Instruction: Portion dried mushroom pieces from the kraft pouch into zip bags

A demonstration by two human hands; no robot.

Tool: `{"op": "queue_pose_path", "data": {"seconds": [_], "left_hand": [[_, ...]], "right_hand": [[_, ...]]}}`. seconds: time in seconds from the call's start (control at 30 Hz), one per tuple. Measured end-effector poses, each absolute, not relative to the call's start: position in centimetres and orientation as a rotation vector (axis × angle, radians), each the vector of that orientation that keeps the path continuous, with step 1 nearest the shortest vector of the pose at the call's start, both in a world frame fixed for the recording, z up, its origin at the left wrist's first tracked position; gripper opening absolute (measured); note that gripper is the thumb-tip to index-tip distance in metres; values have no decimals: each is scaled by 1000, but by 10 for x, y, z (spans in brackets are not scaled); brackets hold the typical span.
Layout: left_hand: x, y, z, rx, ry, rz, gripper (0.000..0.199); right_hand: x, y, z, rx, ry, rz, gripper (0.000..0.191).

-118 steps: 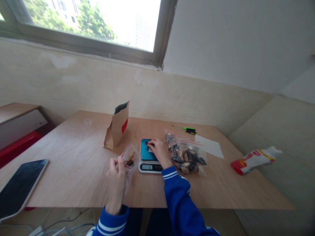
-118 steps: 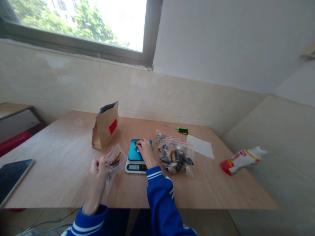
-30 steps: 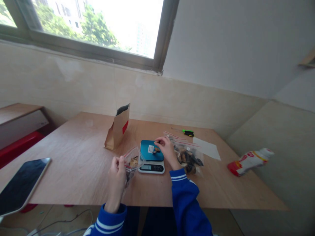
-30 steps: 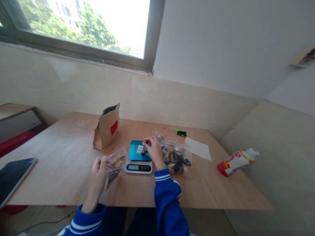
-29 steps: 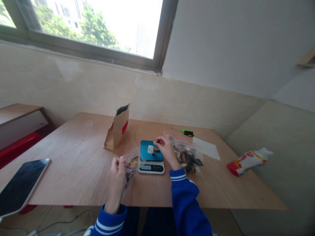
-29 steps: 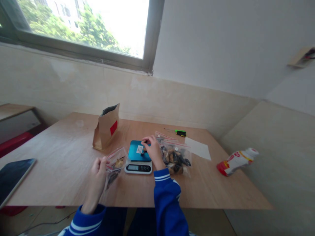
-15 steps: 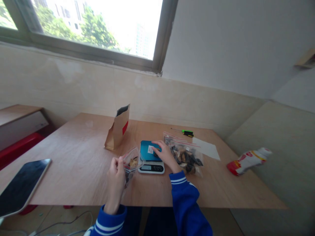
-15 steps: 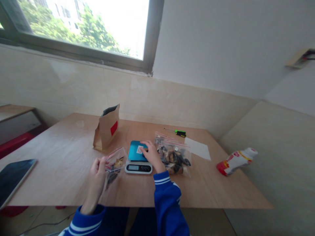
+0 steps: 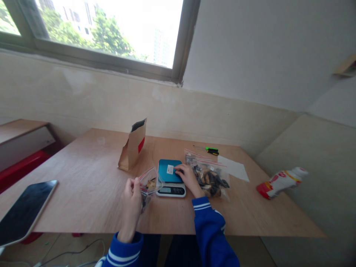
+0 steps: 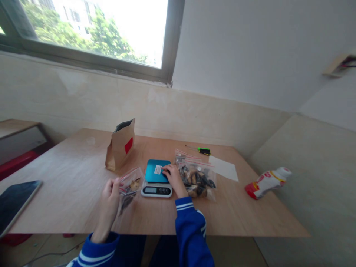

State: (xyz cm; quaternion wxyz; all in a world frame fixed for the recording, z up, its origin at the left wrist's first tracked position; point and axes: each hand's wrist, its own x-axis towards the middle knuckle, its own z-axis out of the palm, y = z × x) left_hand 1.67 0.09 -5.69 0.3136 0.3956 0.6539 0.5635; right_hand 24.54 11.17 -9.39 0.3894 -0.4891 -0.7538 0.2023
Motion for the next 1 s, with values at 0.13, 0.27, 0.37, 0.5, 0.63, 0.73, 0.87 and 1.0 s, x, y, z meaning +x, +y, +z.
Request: {"op": "queue_pose_path", "data": {"seconds": [0.13,0.27,0.37,0.5,0.63,0.73,0.87,1.0], "left_hand": [[19,1,-56,1025,1732,1454,39],[20,1,-54,1058,1723,1459,39],[22,1,-53,1071,1726,1461,39],[22,0,-53,1074,1719,1438,40],[18,3,-56,1064,1704,1477,41],[14,5,-55,1061,1662,1536,42],[15,4,-47,1002,1509,1564,38],[17,1,-36,852,1269,1548,36]], "right_hand": [[243,112,-88,-1208,-1840,572,10],[229,104,-71,-1143,-1757,636,11],[209,91,-48,-1013,-1682,756,16],[187,72,-19,-837,-1829,958,23],[186,67,-16,-900,-1821,969,35],[194,69,-32,-982,-1753,969,36],[200,69,-57,-979,-1723,1049,39],[198,61,-62,-924,-1691,1177,40]]}}
